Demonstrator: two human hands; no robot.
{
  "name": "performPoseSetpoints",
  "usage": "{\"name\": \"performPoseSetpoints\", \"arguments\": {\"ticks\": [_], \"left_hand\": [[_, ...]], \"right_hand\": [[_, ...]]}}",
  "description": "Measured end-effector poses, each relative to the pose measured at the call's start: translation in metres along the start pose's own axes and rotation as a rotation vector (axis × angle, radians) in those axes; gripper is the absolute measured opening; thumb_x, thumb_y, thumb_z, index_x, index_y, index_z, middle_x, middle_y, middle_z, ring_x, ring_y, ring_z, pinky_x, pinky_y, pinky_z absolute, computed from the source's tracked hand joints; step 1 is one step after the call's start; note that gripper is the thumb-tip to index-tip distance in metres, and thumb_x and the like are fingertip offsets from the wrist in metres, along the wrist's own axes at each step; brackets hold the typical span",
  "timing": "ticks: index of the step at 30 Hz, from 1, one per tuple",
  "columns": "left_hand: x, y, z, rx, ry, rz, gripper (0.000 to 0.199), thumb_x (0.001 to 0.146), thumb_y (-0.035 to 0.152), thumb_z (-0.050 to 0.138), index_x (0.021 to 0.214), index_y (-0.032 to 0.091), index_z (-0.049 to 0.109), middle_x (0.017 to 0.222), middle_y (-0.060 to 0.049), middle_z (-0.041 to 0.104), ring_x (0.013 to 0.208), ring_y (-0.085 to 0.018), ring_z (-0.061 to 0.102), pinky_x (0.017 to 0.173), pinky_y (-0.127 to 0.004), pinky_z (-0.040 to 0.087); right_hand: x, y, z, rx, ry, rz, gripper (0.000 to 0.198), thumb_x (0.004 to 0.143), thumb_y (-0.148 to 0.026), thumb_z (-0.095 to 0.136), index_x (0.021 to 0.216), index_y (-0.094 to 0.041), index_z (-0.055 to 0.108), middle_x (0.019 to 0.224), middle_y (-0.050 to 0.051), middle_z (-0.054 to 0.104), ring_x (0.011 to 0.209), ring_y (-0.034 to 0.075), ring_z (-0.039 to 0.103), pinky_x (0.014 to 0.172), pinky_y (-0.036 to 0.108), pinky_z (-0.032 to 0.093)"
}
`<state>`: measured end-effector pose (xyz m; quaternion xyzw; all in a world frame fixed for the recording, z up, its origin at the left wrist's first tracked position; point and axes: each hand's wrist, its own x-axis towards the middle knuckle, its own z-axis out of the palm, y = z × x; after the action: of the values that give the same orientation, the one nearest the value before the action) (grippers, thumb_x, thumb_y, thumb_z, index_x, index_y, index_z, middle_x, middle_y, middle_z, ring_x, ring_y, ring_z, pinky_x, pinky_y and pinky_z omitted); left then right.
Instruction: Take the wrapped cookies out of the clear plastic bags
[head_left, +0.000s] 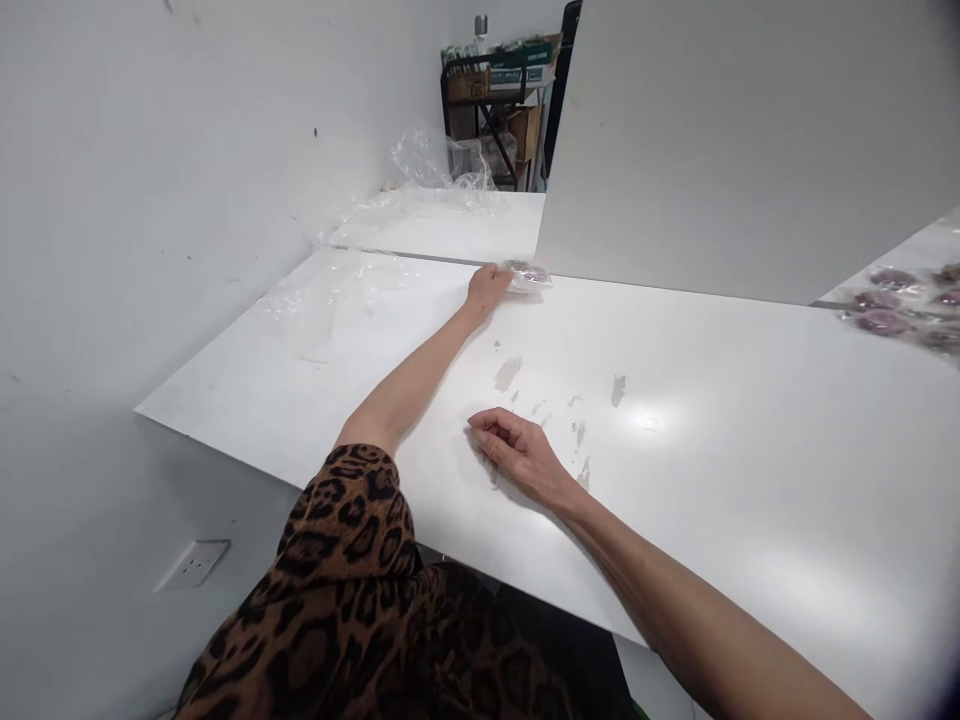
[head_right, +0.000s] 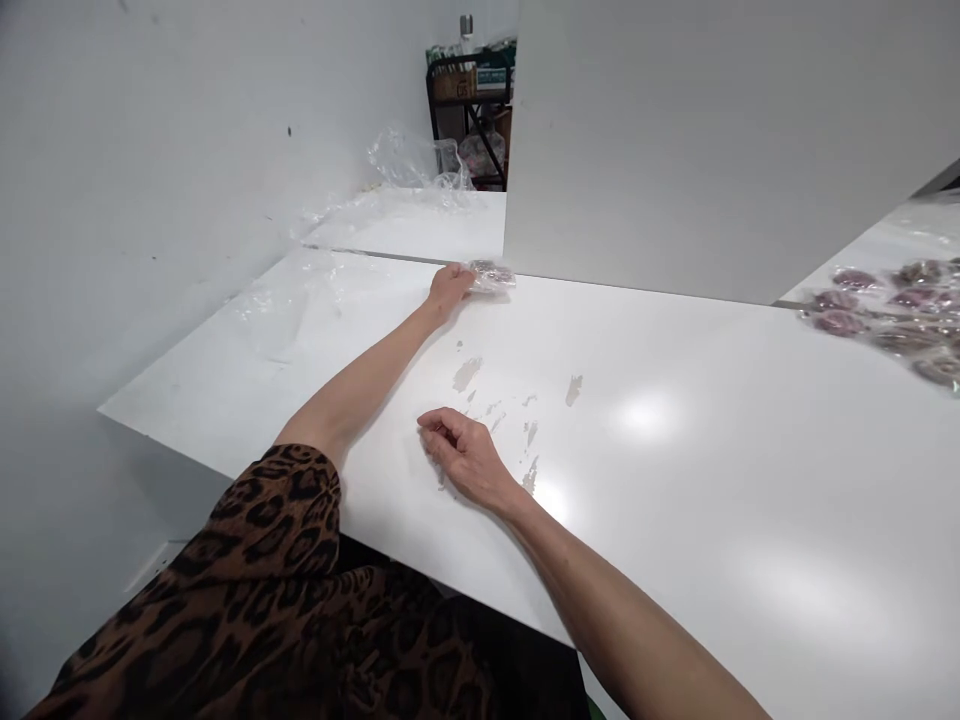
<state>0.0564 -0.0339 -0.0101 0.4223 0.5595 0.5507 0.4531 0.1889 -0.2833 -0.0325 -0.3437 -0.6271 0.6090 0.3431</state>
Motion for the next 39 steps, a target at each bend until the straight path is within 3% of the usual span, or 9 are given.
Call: {"name": "performPoseSetpoints", "arguments": {"ticks": [5,8,10,13,17,22,25,30,39], "left_hand": [[-0.07,0.005,-0.036,-0.149,-0.188,-0.098,0.019,0.08,0.022,0.072,0.074,0.019,0.054,0.076,0.001,0.059,0.076,-0.013,0.058,0.079,-0.028,0.05],[-0.11,0.01,-0.05,-0.204,-0.208,-0.178,0.016,0.076,0.028,0.073,0.076,0.018,0.06,0.08,-0.001,0.064,0.074,-0.015,0.06,0.075,-0.03,0.05],[-0.131,0.015,-0.053,-0.177,-0.24,-0.196,0.019,0.077,0.032,0.075,0.077,0.018,0.062,0.08,-0.002,0.064,0.072,-0.014,0.059,0.071,-0.029,0.048],[-0.151,0.021,-0.051,-0.14,-0.328,-0.187,0.037,0.082,0.052,0.078,0.08,0.019,0.063,0.083,-0.003,0.064,0.074,-0.016,0.059,0.07,-0.029,0.047],[-0.162,0.019,-0.045,-0.086,-0.3,-0.11,0.059,0.084,0.079,0.067,0.094,0.021,0.068,0.102,-0.007,0.069,0.087,-0.019,0.064,0.073,-0.029,0.044],[-0.172,0.008,-0.041,-0.041,-0.432,-0.034,0.059,0.075,0.065,0.086,0.112,0.023,0.07,0.115,-0.006,0.072,0.095,-0.016,0.066,0.079,-0.026,0.044],[-0.18,0.003,-0.04,-0.078,-0.556,-0.037,0.062,0.069,0.06,0.092,0.108,0.018,0.068,0.101,-0.004,0.073,0.081,-0.013,0.066,0.077,-0.028,0.047],[-0.186,-0.001,-0.043,-0.101,-0.426,0.0,0.068,0.063,0.05,0.098,0.114,0.022,0.063,0.081,0.004,0.067,0.065,-0.01,0.06,0.067,-0.027,0.047],[-0.183,0.001,-0.047,-0.32,-0.501,-0.204,0.052,0.079,0.064,0.084,0.106,0.024,0.065,0.093,-0.002,0.068,0.075,-0.014,0.064,0.064,-0.028,0.051]], "right_hand": [[0.009,0.009,-0.013,-0.26,0.49,-0.231,0.034,0.097,-0.043,0.057,0.123,-0.023,0.066,0.118,0.012,0.068,0.105,0.027,0.064,0.094,0.045,0.053],[0.017,0.014,-0.027,-0.529,0.657,-0.322,0.054,0.09,-0.043,0.061,0.141,-0.026,0.057,0.151,0.015,0.055,0.142,0.036,0.048,0.115,0.058,0.042],[0.022,0.016,-0.036,-0.615,0.658,-0.313,0.069,0.085,-0.046,0.067,0.149,-0.026,0.052,0.161,0.016,0.047,0.152,0.039,0.039,0.121,0.064,0.035],[0.027,0.013,-0.047,-0.457,0.579,-0.348,0.064,0.084,-0.055,0.072,0.14,-0.025,0.06,0.15,0.016,0.059,0.141,0.036,0.051,0.12,0.059,0.039],[0.032,0.002,-0.065,0.099,0.614,-0.293,0.057,0.075,-0.067,0.082,0.107,-0.023,0.066,0.105,0.007,0.073,0.095,0.023,0.068,0.09,0.041,0.058],[0.032,-0.01,-0.077,0.486,0.666,-0.176,0.065,0.058,-0.066,0.095,0.09,-0.022,0.059,0.084,0.0,0.065,0.072,0.015,0.063,0.062,0.03,0.056],[0.032,-0.011,-0.075,0.523,0.641,-0.145,0.066,0.057,-0.065,0.096,0.09,-0.023,0.057,0.085,-0.001,0.065,0.071,0.014,0.062,0.06,0.03,0.058],[0.033,-0.003,-0.068,0.457,0.573,-0.092,0.067,0.067,-0.074,0.087,0.093,-0.027,0.048,0.09,0.0,0.064,0.076,0.016,0.065,0.06,0.032,0.059],[0.025,-0.01,-0.067,0.385,0.386,-0.1,0.059,0.061,-0.061,0.095,0.083,-0.023,0.056,0.082,0.001,0.062,0.077,0.018,0.062,0.064,0.033,0.054]]}}
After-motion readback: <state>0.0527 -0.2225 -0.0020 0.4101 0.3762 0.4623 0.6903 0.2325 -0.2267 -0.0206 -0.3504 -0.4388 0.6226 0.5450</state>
